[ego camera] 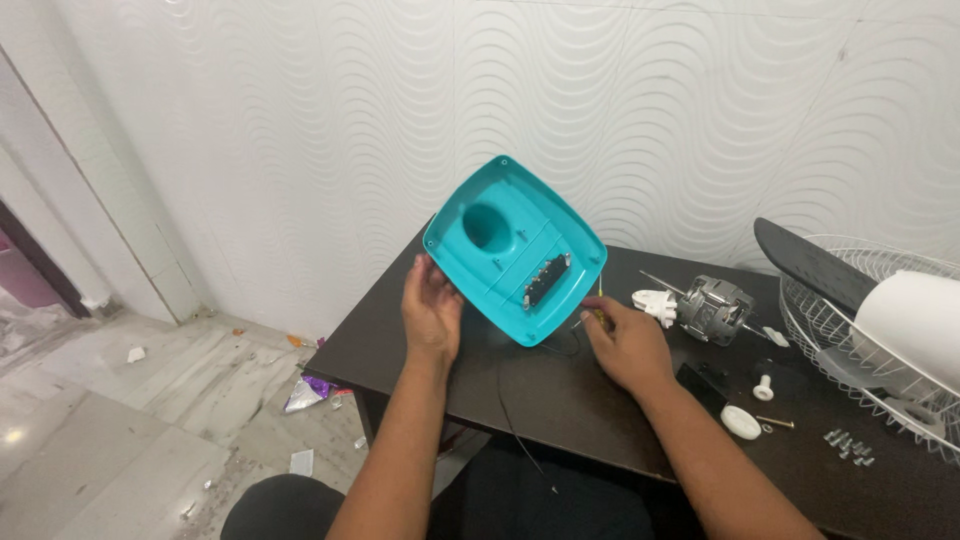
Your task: The person removes the back cover of a teal electric fan housing and uses a screwdriver to loosen screws on an internal component. They detach a small white plastic piece and a black switch assembly, placing them on the table alongside other fan parts.
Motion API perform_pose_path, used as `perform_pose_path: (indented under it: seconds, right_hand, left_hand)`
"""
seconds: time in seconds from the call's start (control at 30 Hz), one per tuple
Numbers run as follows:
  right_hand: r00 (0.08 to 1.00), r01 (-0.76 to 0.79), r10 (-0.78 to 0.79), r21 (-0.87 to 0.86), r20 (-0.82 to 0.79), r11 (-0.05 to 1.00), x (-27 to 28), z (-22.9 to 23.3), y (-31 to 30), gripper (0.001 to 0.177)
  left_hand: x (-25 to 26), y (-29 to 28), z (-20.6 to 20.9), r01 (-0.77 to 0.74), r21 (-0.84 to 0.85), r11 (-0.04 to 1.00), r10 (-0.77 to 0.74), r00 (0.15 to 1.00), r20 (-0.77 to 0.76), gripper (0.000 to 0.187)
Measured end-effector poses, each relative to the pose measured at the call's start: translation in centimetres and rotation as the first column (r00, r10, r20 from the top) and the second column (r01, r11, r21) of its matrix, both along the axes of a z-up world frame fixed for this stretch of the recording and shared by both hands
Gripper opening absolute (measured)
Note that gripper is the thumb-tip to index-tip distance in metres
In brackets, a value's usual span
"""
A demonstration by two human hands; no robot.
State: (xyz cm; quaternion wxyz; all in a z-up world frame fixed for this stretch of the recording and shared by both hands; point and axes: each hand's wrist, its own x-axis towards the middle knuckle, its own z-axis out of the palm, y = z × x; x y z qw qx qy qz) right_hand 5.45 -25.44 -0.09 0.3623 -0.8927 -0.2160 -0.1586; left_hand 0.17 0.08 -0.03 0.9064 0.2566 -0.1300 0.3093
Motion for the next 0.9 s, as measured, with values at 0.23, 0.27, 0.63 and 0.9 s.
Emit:
perform_pose_path:
  seconds: [0.23,0.27,0.63,0.9]
  right_hand:
    - [0.988,-0.112,0.1,-0.099,-0.119,0.989,-0.3,0.2,0.2,0.035]
    - [0.987,-0.119,0.105,-0.118,-0.12,0.986,-0.3,0.1,0.1,0.035]
    - [0.885,-0.218,0.351,0.395,-0.305,0.892,1.0,-0.8,0.1,0.049]
    - [0.971,-0.189,0.168,0.117,0.169,0.975,-1.3,0.1,2.4,0.034]
  left_hand:
    - [0.5,-1.7,-0.2,-0.019,0.712,0.702,0.443,0.794,-0.416,0.073]
    - [0.5,-1.8,-0.4,0.022,0.731,0.682,0.445,0.781,-0.439,0.062]
    - [1.1,-0.9,-1.2,-0.271,0.805,0.529,0.779,0.532,-0.332,0.032]
    - [0.7,-1.7,-0.4,-0.222,0.839,0.496,0.801,0.49,-0.344,0.036]
